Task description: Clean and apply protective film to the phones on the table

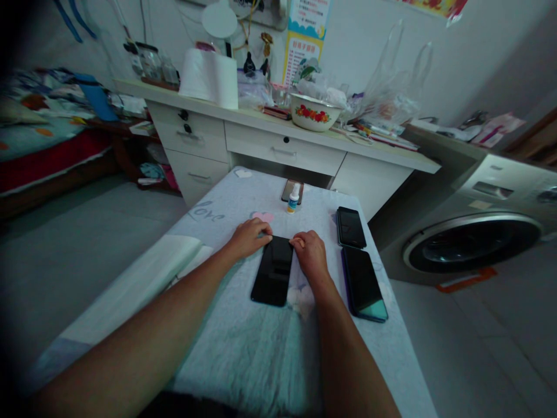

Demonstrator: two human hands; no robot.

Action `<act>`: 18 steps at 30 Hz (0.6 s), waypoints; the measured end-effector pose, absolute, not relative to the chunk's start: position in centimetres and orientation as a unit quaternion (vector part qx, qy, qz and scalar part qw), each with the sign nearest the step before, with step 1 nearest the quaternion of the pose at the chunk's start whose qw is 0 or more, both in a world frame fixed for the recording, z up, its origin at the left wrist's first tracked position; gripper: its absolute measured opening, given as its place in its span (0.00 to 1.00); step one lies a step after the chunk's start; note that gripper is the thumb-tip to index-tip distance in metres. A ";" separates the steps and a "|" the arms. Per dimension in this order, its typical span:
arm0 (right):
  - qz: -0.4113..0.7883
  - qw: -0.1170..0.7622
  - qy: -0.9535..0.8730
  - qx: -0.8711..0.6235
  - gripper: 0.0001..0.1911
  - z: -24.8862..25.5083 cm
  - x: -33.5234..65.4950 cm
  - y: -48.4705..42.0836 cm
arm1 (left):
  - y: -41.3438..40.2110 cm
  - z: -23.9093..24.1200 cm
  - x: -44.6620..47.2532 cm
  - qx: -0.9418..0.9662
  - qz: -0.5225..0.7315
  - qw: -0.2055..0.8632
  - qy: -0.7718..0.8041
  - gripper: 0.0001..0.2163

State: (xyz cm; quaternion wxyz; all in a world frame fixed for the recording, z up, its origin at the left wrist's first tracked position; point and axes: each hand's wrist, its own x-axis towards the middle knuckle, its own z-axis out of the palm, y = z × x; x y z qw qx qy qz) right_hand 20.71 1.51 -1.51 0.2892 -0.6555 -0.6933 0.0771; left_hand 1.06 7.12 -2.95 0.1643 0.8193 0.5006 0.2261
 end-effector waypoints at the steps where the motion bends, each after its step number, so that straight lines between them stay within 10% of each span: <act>1: 0.082 0.287 -0.694 -0.655 0.10 -1.4 20.8 1.5 | 7.1 -2.9 1.1 0.819 0.226 0.165 0.500 0.08; 18: 0.288 0.194 -0.751 -0.562 0.04 0.8 22.2 -0.9 | 6.8 -2.5 1.1 0.818 0.228 0.173 0.499 0.08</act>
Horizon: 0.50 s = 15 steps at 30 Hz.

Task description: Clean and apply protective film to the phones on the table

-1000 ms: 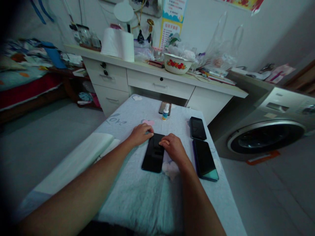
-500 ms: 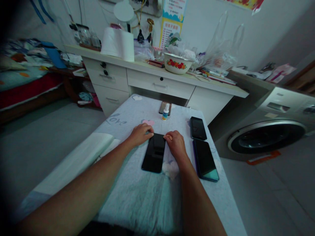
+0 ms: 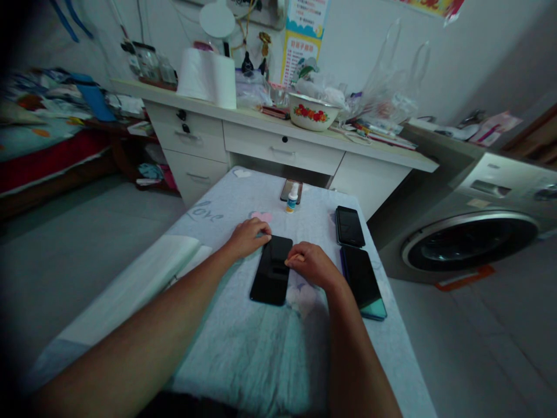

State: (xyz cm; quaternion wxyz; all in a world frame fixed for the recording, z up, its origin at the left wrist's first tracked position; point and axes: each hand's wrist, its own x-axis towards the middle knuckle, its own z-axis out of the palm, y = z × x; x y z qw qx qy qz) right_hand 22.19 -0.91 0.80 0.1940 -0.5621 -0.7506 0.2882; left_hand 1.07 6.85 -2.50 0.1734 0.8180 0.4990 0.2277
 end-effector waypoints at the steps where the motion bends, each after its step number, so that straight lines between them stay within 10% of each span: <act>1: 0.297 0.186 -0.752 -0.557 0.04 1.0 22.1 -1.0 | 6.8 -2.5 1.1 0.818 0.227 0.173 0.499 0.08; 15: 0.289 0.138 -0.793 -0.519 0.02 2.7 20.7 -2.2 | 7.0 -2.7 1.1 0.817 0.227 0.169 0.502 0.08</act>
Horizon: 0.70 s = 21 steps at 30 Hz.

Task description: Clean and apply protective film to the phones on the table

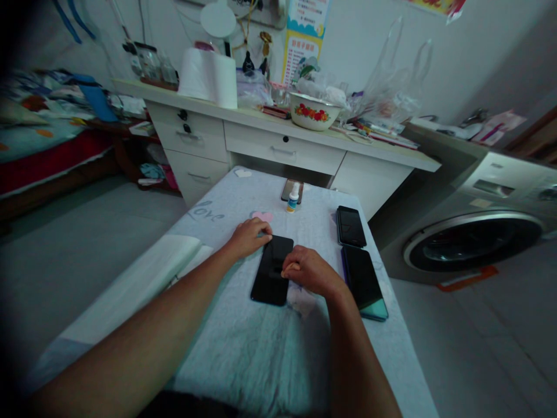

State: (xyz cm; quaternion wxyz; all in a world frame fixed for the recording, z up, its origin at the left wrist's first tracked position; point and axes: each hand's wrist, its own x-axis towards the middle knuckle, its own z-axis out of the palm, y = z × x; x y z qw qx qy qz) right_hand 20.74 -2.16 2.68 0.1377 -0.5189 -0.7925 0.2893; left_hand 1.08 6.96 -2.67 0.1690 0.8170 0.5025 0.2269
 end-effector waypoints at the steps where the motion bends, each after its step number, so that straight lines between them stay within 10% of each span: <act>1: 0.284 0.140 -0.795 -0.517 0.02 2.7 20.5 -2.2 | 7.0 -2.7 1.1 0.817 0.229 0.168 0.501 0.08; 21: 0.223 0.187 -0.834 -0.469 0.07 1.2 15.6 -2.3 | 7.1 -2.9 1.1 0.815 0.230 0.167 0.504 0.07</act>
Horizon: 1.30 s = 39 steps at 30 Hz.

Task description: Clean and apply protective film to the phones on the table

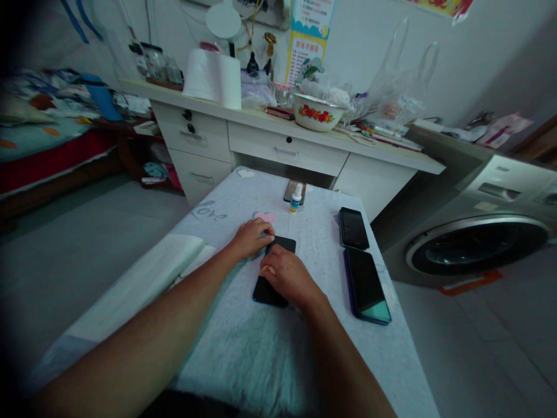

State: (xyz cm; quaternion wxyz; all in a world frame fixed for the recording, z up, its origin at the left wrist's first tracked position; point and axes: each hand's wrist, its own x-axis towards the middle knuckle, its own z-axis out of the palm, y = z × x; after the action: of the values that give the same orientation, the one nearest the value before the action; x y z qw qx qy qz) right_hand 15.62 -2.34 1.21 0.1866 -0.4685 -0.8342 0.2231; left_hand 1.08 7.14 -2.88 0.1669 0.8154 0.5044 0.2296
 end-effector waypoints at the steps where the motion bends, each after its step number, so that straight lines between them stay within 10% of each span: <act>1: 0.224 0.183 -0.835 -0.469 0.07 1.2 15.7 -2.3 | 7.1 -2.9 1.1 0.816 0.230 0.167 0.504 0.07; 19: 0.253 0.094 -0.802 -0.533 0.05 3.0 20.8 -2.3 | 6.9 -2.6 1.0 0.820 0.221 0.162 0.502 0.08; 39: 0.215 0.199 -0.826 -0.482 0.06 1.2 16.7 -2.0 | 7.0 -2.9 1.0 0.817 0.231 0.158 0.504 0.08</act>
State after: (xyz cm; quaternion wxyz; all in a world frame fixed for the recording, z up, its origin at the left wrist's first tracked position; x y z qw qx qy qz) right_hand 16.73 -1.96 1.23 0.1988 -0.4819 -0.8258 0.2150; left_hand 1.03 7.01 -2.91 0.1583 0.8171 0.5040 0.2308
